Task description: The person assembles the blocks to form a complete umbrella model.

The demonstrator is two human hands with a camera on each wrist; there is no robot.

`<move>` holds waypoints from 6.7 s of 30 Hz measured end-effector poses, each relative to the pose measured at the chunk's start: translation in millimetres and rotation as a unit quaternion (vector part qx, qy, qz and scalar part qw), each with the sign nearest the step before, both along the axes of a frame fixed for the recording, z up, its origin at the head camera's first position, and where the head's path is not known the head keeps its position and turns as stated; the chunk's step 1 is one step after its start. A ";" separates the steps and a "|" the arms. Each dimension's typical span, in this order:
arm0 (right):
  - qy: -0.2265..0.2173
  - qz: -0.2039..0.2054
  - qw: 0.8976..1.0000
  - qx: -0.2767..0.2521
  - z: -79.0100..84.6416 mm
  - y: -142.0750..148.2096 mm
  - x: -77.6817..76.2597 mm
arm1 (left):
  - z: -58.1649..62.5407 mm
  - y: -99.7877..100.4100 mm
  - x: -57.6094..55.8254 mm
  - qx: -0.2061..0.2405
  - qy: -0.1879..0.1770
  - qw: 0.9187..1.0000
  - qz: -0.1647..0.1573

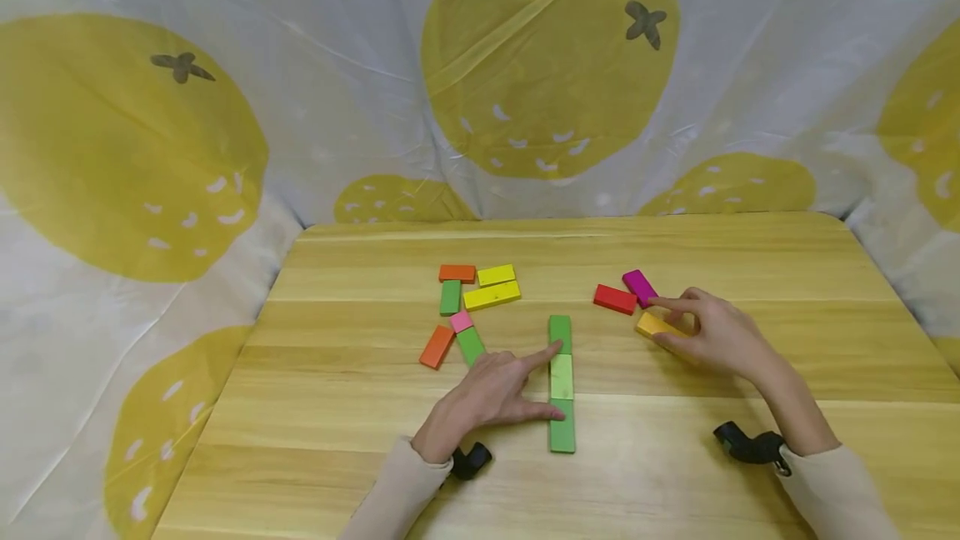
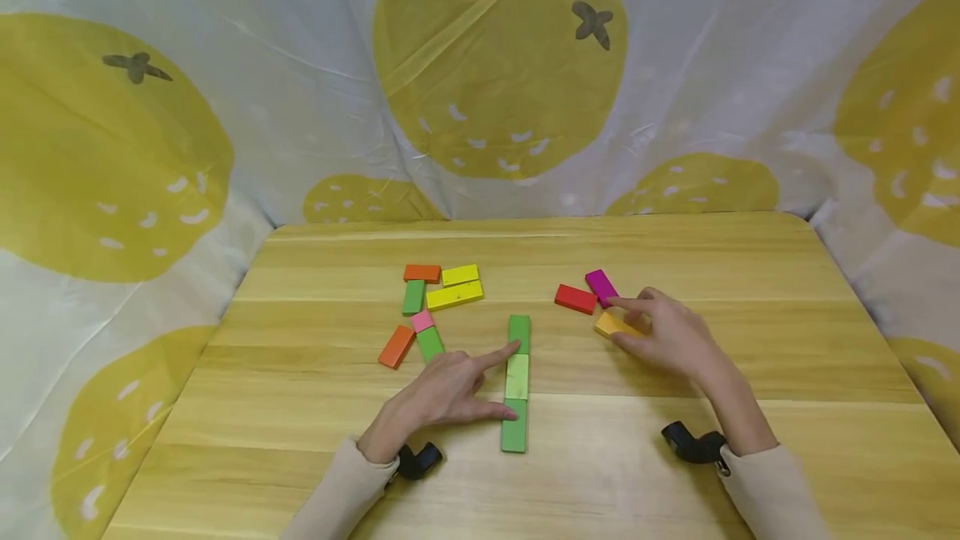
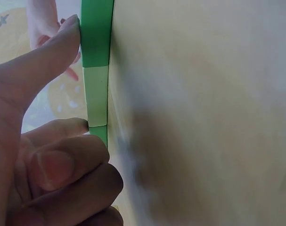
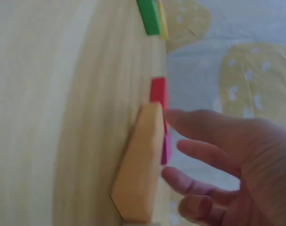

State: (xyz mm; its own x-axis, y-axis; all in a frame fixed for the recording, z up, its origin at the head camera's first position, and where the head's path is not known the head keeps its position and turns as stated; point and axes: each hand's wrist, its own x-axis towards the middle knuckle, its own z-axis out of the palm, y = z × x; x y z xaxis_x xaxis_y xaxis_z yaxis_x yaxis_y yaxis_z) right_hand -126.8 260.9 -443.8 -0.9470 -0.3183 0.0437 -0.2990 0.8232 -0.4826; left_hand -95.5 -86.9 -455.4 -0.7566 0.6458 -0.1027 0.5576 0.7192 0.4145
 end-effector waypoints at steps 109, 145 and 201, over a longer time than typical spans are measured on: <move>0.002 0.086 0.986 -0.144 -29.5 -66.8 -39.4 | 2.8 6.5 4.9 -0.027 0.034 0.999 -0.016; 0.037 0.170 0.984 -0.025 -32.6 -89.9 12.1 | 1.4 6.6 4.6 -0.027 0.025 0.999 -0.017; 0.037 0.161 0.986 -0.027 -40.1 -90.4 13.8 | 4.9 8.4 5.3 -0.027 0.007 1.000 -0.014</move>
State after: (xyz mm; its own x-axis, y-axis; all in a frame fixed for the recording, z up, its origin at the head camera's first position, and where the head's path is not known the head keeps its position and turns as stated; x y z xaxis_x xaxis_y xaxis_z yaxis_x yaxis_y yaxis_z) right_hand -112.9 170.5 -483.9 -0.7912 -0.5966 0.1343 -0.5763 0.6541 -0.4899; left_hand -90.2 -78.5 -450.4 -0.7400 0.6602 -0.1283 0.5828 0.7247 0.3676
